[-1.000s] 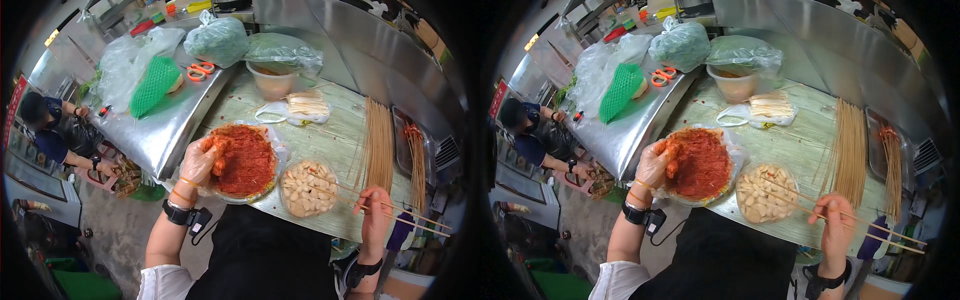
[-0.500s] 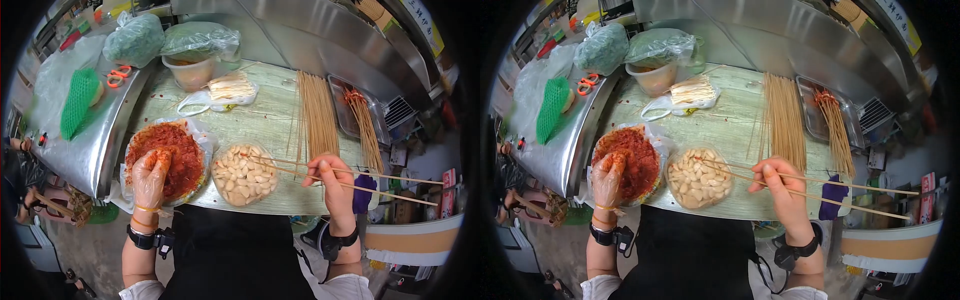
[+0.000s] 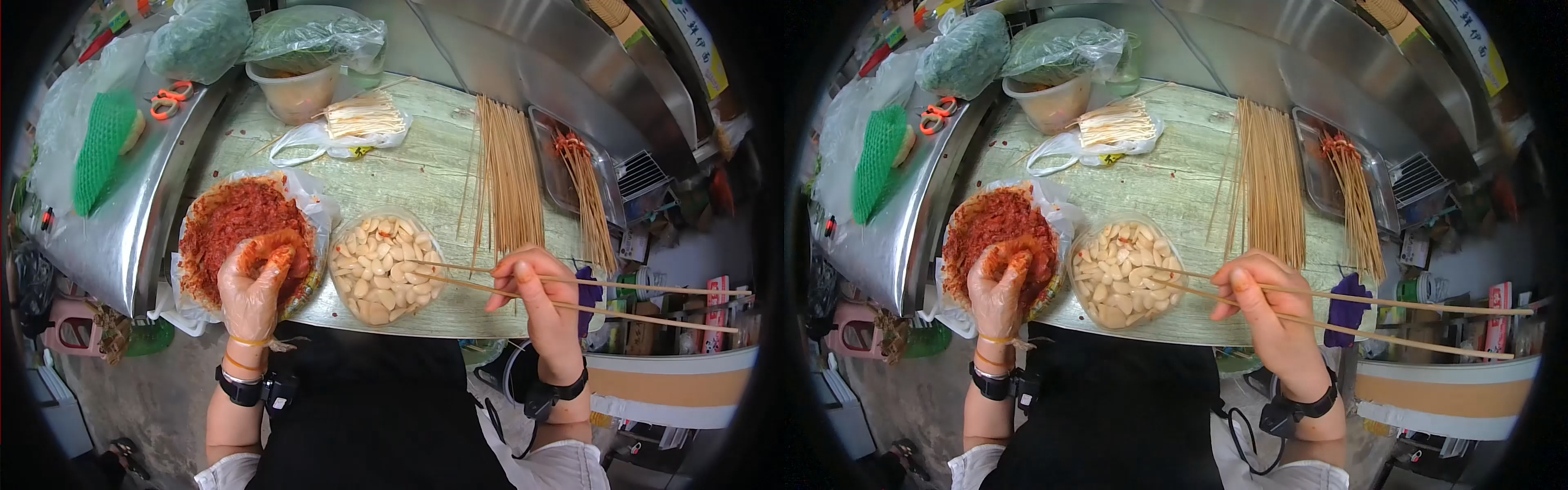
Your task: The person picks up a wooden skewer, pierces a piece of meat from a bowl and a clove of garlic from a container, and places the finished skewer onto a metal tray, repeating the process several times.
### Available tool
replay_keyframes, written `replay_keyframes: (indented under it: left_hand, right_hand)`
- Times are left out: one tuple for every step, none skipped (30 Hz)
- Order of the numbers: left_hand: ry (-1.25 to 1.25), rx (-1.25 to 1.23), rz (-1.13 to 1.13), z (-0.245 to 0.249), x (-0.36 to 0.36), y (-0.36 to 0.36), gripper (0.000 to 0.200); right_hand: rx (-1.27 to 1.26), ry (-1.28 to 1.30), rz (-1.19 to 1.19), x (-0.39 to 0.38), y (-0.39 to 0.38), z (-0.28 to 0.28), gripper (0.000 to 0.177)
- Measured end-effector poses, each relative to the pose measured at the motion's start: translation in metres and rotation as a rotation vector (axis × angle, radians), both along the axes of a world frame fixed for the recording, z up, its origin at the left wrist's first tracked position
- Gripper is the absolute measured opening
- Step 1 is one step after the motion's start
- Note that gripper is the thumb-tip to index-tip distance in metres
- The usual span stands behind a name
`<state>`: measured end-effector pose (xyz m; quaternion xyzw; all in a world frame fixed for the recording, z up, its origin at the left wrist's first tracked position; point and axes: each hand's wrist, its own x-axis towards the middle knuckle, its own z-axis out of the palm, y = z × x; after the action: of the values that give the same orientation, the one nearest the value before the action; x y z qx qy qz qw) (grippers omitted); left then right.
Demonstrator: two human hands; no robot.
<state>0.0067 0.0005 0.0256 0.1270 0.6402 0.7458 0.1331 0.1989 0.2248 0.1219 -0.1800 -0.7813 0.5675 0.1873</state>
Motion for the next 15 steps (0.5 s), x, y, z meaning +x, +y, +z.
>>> replay_keyframes:
  left_hand:
    - [-0.009, -0.015, -0.003, -0.001, 0.001, -0.001, 0.016]
    - [-0.018, -0.030, -0.006, -0.001, 0.001, -0.003, 0.016]
    - [-0.019, -0.029, -0.004, -0.001, 0.001, -0.003, 0.016]
    - [0.005, -0.035, -0.019, -0.001, 0.001, -0.004, 0.016]
    - [0.029, -0.041, -0.035, -0.001, 0.001, -0.005, 0.017]
    - [0.029, -0.039, -0.034, -0.004, 0.000, -0.005, 0.017]
    - [0.024, -0.024, -0.035, -0.008, -0.001, -0.006, 0.017]
    - [0.019, -0.008, -0.036, -0.010, -0.001, -0.007, 0.017]
    - [0.021, -0.004, -0.034, -0.008, 0.000, -0.007, 0.017]
    - [-0.057, -0.005, -0.069, -0.003, 0.001, -0.006, 0.018]
    - [-0.131, -0.006, -0.101, 0.002, 0.001, -0.005, 0.019]
    - [-0.124, -0.003, -0.140, 0.006, 0.002, -0.004, 0.021]
    - [-0.118, -0.005, -0.175, 0.010, 0.004, -0.003, 0.022]
    - [-0.091, 0.061, -0.224, 0.007, 0.006, -0.003, 0.024]
    - [-0.001, 0.059, -0.291, 0.011, 0.006, -0.004, 0.025]
  right_hand:
    - [0.000, -0.001, 0.001, -0.002, -0.001, -0.002, 0.026]
    - [0.032, -0.008, 0.008, -0.004, -0.002, -0.003, 0.026]
    - [0.063, -0.015, 0.015, -0.005, -0.002, -0.004, 0.026]
    - [0.065, -0.015, 0.017, -0.005, -0.002, -0.005, 0.026]
    - [0.046, 0.020, 0.004, -0.005, -0.003, -0.005, 0.027]
    - [0.027, 0.054, -0.009, -0.004, -0.002, -0.005, 0.028]
    - [0.029, 0.054, -0.008, -0.004, -0.001, -0.006, 0.028]
    - [-0.009, 0.100, -0.040, -0.004, 0.000, -0.007, 0.031]
    - [-0.046, 0.147, -0.072, -0.004, 0.002, -0.007, 0.034]
    - [-0.097, 0.151, -0.111, -0.005, 0.002, -0.006, 0.034]
    - [-0.093, 0.158, -0.100, -0.006, 0.004, -0.007, 0.034]
    - [-0.186, 0.224, -0.107, -0.008, 0.007, -0.011, 0.034]
    - [-0.285, 0.287, -0.110, -0.011, 0.008, -0.014, 0.034]
    - [-0.270, 0.307, -0.105, -0.015, 0.004, -0.014, 0.034]
    - [-0.284, 0.312, -0.083, -0.017, 0.000, -0.014, 0.034]
